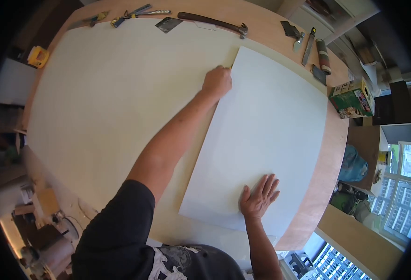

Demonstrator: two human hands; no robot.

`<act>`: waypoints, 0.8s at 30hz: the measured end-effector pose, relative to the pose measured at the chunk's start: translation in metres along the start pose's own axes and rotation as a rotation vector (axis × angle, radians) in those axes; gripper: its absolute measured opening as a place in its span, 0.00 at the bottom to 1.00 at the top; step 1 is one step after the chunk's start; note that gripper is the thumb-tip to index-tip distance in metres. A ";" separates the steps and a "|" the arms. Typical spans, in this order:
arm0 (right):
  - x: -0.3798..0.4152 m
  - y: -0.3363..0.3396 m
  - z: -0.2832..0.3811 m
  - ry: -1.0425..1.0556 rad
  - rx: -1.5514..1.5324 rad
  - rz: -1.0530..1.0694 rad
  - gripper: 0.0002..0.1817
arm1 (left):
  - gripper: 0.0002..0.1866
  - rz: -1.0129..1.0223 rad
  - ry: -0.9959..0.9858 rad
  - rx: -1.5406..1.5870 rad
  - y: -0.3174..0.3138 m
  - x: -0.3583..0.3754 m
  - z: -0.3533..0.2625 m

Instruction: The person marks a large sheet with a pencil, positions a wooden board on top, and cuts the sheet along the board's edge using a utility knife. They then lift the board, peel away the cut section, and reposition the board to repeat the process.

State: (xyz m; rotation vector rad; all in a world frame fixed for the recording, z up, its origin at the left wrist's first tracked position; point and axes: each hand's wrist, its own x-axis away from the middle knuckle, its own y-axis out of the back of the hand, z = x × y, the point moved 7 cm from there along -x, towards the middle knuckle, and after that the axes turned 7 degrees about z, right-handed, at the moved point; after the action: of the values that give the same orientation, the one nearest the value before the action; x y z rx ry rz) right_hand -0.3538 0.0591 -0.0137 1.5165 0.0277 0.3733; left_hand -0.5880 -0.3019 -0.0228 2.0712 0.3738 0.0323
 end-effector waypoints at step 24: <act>0.009 -0.008 -0.004 0.011 -0.001 -0.071 0.42 | 0.10 0.437 -0.152 -0.059 0.037 0.224 -0.023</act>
State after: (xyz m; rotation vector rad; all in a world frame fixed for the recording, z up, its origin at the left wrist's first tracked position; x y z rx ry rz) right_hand -0.3446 0.0652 -0.0197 1.5081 0.0899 0.3247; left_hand -0.3696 -0.2370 -0.0087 2.0457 -0.1746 0.1445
